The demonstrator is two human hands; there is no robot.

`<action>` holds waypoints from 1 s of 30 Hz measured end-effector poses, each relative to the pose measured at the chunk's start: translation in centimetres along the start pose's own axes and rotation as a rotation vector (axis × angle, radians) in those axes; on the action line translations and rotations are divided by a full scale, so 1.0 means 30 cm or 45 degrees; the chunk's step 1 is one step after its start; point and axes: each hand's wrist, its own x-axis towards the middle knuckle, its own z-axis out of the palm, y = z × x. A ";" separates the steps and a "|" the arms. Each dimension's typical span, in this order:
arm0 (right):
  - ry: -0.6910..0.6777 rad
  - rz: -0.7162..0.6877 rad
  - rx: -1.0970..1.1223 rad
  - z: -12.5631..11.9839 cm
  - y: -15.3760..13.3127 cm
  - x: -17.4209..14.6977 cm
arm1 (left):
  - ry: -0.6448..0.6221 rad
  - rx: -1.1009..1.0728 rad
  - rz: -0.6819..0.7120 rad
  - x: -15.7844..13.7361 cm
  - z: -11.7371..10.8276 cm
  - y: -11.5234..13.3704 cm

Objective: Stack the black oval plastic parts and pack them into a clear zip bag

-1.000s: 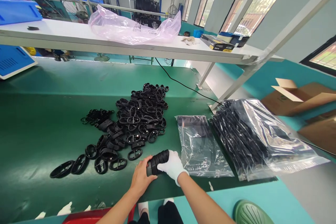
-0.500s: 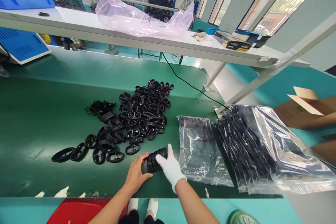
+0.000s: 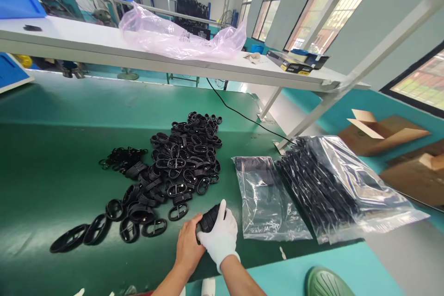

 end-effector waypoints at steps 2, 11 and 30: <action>0.050 -0.003 -0.010 0.017 -0.010 -0.001 | -0.005 0.014 0.000 0.003 0.002 -0.003; 0.245 0.088 0.024 0.044 -0.049 0.000 | 0.046 0.014 -0.001 0.042 0.034 -0.045; 0.416 0.299 0.457 -0.117 0.674 -0.193 | -0.056 0.319 0.677 0.038 0.250 0.455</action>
